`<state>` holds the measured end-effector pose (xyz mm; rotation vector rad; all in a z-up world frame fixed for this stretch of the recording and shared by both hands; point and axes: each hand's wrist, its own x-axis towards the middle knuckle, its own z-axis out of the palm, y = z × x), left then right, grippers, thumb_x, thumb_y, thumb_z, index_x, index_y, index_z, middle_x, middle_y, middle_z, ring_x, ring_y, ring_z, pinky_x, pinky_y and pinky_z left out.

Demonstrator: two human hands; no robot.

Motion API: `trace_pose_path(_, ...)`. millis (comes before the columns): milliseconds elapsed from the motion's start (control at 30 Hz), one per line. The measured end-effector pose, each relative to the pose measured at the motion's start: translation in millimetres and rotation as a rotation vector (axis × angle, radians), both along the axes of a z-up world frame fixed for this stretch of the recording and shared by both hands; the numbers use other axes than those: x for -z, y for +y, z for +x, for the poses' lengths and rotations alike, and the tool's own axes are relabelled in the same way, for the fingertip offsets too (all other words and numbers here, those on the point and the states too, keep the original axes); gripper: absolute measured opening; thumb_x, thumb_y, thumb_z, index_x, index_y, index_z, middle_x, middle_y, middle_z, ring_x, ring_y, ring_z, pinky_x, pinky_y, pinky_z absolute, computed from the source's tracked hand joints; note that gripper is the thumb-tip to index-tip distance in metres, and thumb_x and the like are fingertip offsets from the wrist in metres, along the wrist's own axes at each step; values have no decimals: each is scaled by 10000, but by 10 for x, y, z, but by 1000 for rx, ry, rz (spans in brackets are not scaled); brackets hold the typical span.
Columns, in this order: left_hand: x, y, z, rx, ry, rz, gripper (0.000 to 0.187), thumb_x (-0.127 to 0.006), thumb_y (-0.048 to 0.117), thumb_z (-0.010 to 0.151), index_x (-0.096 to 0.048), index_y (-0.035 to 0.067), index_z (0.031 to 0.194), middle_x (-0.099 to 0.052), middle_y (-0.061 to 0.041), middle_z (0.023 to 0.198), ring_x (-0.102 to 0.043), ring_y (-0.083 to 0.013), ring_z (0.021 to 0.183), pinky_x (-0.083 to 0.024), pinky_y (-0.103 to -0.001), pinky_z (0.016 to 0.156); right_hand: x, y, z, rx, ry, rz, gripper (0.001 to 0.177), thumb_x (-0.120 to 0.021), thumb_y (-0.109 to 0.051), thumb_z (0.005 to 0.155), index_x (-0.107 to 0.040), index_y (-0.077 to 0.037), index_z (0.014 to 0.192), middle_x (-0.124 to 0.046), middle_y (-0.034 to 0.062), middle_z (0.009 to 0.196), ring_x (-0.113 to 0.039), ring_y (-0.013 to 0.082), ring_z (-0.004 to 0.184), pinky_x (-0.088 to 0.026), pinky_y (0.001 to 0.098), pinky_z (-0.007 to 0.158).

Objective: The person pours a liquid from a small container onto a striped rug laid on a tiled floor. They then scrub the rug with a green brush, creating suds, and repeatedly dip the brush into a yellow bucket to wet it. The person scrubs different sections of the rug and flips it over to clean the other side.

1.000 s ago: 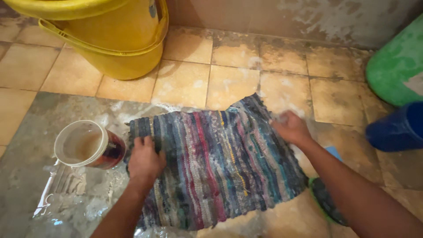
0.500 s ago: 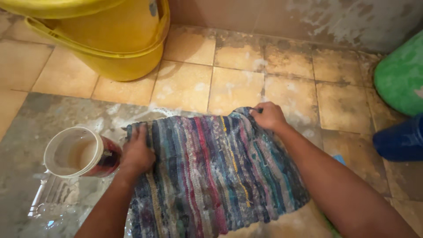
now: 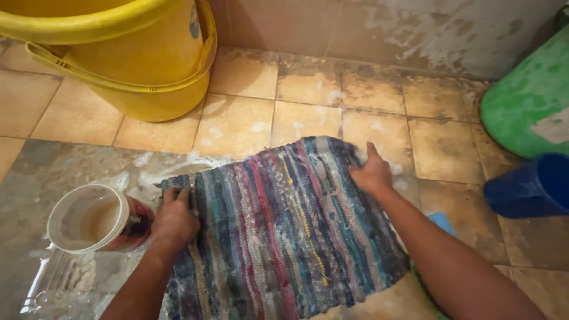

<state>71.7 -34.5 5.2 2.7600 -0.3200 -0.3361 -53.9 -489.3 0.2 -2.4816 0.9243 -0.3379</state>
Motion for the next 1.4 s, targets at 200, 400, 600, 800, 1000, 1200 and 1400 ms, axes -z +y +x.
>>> trace_pose_path(200,-200,-48,-101,-75,-32,-17,462,-673,270,908,-616,145,1349,-505,-140,1488,-544,-394,1304,-477,-486,1047,65,87,-314,-99,141,31,570,-804,-336,754,-690,-141,1277,-726,208,1149,-697,381,1080,-546,443,950)
trace_pose_path(400,-414,91,-151,171,-663,372,495,-641,308,897,-621,131,1360,-496,-164,1591,-408,-394,1520,-282,-659,1174,-90,62,-807,-174,146,-23,440,-751,-340,814,-710,-105,1184,-751,199,1069,-729,384,999,-571,444,896)
trace_pose_path(600,-472,319,-70,-100,-446,461,764,-654,551,834,-518,90,1429,-485,-203,1531,-242,-471,1530,-27,-762,1123,-346,148,-1606,-212,123,-147,500,-769,-348,782,-687,-62,1184,-736,243,1059,-693,432,1017,-552,485,891)
trace_pose_path(800,-199,592,86,-233,-646,236,784,-652,410,731,-536,35,1409,-532,-289,1535,-359,-498,1434,-38,-778,1154,-518,268,-2237,-245,108,-404,662,-773,-445,725,-620,-32,1220,-697,249,1158,-657,443,1076,-527,529,924)
trace_pose_path(1000,-107,786,-80,-305,-645,343,608,-653,578,1044,-741,-21,1105,-714,-282,973,-430,-540,1408,-58,-846,1116,-418,390,-2702,-161,387,-229,747,-757,-486,765,-514,-104,1360,-653,220,1232,-637,416,1135,-535,485,953)
trace_pose_path(1200,-439,547,-236,-526,-316,-98,324,-624,393,963,-785,112,972,-741,-238,1030,-697,-495,982,-562,-584,941,-380,370,-2851,-214,365,-175,823,-751,-353,748,-440,-146,1481,-542,221,1394,-609,429,1110,-530,484,910)
trace_pose_path(1400,-467,855,-190,-376,-499,21,320,-720,404,951,-791,101,1027,-731,-237,921,-702,-459,835,-568,-530,761,-315,363,-2750,-238,264,-138,744,-725,-306,768,-506,-170,1466,-604,161,1325,-618,380,1169,-532,434,957)
